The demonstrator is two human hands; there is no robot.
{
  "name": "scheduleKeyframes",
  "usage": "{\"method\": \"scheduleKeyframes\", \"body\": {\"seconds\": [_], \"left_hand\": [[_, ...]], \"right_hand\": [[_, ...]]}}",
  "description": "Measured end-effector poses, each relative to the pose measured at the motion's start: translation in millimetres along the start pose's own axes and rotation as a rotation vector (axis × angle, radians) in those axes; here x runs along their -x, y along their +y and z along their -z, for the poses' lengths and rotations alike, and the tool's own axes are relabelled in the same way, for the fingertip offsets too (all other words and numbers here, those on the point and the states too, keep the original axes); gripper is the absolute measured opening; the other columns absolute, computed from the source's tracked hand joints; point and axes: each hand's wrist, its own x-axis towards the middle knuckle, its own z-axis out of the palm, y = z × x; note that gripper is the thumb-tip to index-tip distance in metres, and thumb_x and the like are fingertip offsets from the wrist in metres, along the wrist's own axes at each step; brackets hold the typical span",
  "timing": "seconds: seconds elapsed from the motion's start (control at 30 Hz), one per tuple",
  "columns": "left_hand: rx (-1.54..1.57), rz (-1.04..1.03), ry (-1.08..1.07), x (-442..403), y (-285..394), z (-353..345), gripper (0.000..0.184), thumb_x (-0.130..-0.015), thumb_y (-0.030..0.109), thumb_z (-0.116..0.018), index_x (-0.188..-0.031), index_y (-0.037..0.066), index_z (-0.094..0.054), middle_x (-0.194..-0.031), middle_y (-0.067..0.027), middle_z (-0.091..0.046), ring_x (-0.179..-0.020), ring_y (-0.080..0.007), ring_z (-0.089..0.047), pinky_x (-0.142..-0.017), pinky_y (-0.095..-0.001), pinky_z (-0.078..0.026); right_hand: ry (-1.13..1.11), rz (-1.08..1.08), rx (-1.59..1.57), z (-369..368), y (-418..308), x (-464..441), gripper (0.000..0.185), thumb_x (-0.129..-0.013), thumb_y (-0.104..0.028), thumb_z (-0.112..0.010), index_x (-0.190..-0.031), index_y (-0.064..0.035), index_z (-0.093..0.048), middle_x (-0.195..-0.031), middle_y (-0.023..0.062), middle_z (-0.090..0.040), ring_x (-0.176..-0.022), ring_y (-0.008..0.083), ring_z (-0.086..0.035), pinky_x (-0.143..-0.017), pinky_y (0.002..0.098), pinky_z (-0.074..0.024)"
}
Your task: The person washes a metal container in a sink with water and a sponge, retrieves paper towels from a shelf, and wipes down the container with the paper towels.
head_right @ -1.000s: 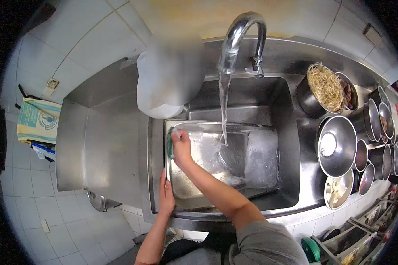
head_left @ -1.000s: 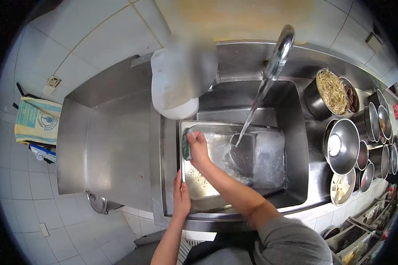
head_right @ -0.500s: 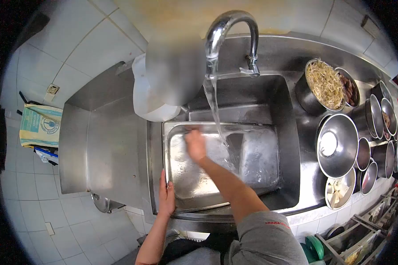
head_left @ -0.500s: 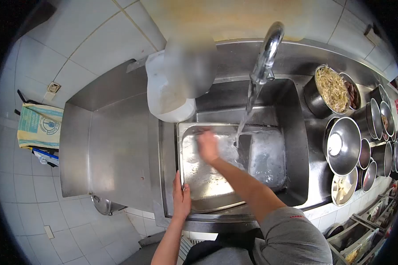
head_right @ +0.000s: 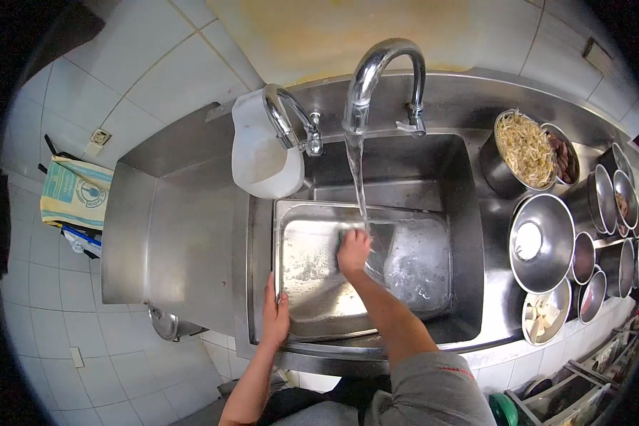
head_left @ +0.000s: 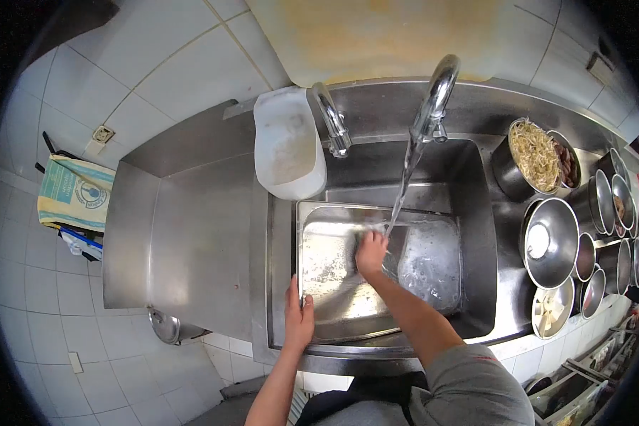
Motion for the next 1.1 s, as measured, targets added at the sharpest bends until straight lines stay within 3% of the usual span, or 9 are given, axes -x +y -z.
{"method": "scheduleKeyframes", "body": {"seconds": [0.13,0.2,0.43,0.53,0.57,0.67,0.73,0.83,1.1], "left_hand": [[-0.019,-0.096,0.029,0,-9,-1,0.052,-0.093,0.021,-0.041,-0.139,0.003,-0.025,-0.131,-0.0242,-0.039,-0.121,-0.0358,-0.039,-0.101,-0.0382,-0.03],[-0.005,-0.076,0.02,1,-9,-1,0.052,-0.092,0.018,-0.043,-0.138,0.003,-0.025,-0.131,-0.025,-0.037,-0.122,-0.038,-0.037,-0.102,-0.0402,-0.028],[0.036,-0.046,0.005,-2,-7,0,0.052,-0.093,0.021,-0.041,-0.139,0.001,-0.025,-0.131,-0.0231,-0.039,-0.122,-0.0336,-0.038,-0.102,-0.036,-0.028],[0.046,-0.07,0.009,-3,-9,0,0.052,-0.093,0.02,-0.042,-0.139,0.0,-0.025,-0.132,-0.0224,-0.038,-0.123,-0.0332,-0.037,-0.103,-0.0353,-0.026],[0.042,-0.071,0.007,-2,-10,-1,0.052,-0.093,0.02,-0.042,-0.139,0.0,-0.025,-0.132,-0.0222,-0.038,-0.123,-0.033,-0.037,-0.103,-0.0354,-0.026],[0.024,-0.065,0.015,-2,-14,1,0.052,-0.093,0.019,-0.042,-0.139,0.001,-0.025,-0.133,-0.0218,-0.038,-0.124,-0.0327,-0.037,-0.103,-0.0358,-0.026],[0.031,-0.049,0.016,-3,-10,-1,0.052,-0.093,0.02,-0.042,-0.139,0.001,-0.025,-0.133,-0.0218,-0.037,-0.124,-0.0325,-0.036,-0.103,-0.0365,-0.026],[0.008,-0.028,-0.009,-1,-9,1,0.054,-0.093,0.022,-0.043,-0.14,0.003,-0.023,-0.134,-0.0232,-0.034,-0.125,-0.036,-0.034,-0.103,-0.0394,-0.026],[-0.007,-0.014,-0.001,-1,-8,1,0.054,-0.092,0.02,-0.042,-0.14,0.002,-0.024,-0.135,-0.0216,-0.035,-0.126,-0.0324,-0.033,-0.104,-0.037,-0.024]], "right_hand": [[-0.697,0.374,0.079,12,-19,91,0.026,-0.073,-0.009,-0.051,-0.097,0.0,-0.052,-0.108,0.0188,-0.048,-0.098,0.0359,-0.046,-0.084,0.047,-0.0372],[-0.473,0.653,-0.248,38,-65,78,0.029,-0.073,-0.01,-0.052,-0.099,0.0015,-0.05,-0.106,0.0185,-0.048,-0.097,0.035,-0.047,-0.08,0.0453,-0.0392],[-0.298,0.348,-0.092,5,-51,-7,0.026,-0.081,-0.015,-0.049,-0.102,-0.0007,-0.051,-0.107,0.0174,-0.049,-0.095,0.0343,-0.047,-0.078,0.046,-0.04],[-0.957,0.626,-0.056,23,-56,76,0.026,-0.077,-0.013,-0.053,-0.098,0.0025,-0.056,-0.112,0.0195,-0.05,-0.096,0.0328,-0.051,-0.078,0.0455,-0.0437],[-0.566,0.881,-0.354,60,-63,84,0.023,-0.075,-0.01,-0.054,-0.094,0.0023,-0.058,-0.11,0.0176,-0.052,-0.094,0.0327,-0.054,-0.077,0.0452,-0.0449],[-0.873,0.749,-0.024,16,-89,38,0.023,-0.075,-0.009,-0.054,-0.096,-0.0001,-0.057,-0.11,0.0159,-0.052,-0.097,0.0333,-0.052,-0.08,0.0454,-0.0431],[-0.415,0.499,-0.16,-20,-88,-7,0.024,-0.076,-0.008,-0.052,-0.098,-0.0014,-0.055,-0.109,0.0176,-0.051,-0.1,0.0341,-0.049,-0.083,0.0459,-0.0405],[-0.398,0.476,-0.2,-5,-98,-8,0.023,-0.076,-0.007,-0.05,-0.099,-0.0013,-0.054,-0.107,0.0185,-0.05,-0.102,0.0344,-0.046,-0.084,0.0454,-0.0385],[-1.14,1.053,-0.086,11,-85,18,0.018,-0.072,-0.014,-0.056,-0.088,-0.0073,-0.058,-0.099,0.0127,-0.054,-0.097,0.0289,-0.051,-0.084,0.0457,-0.0405]]}}
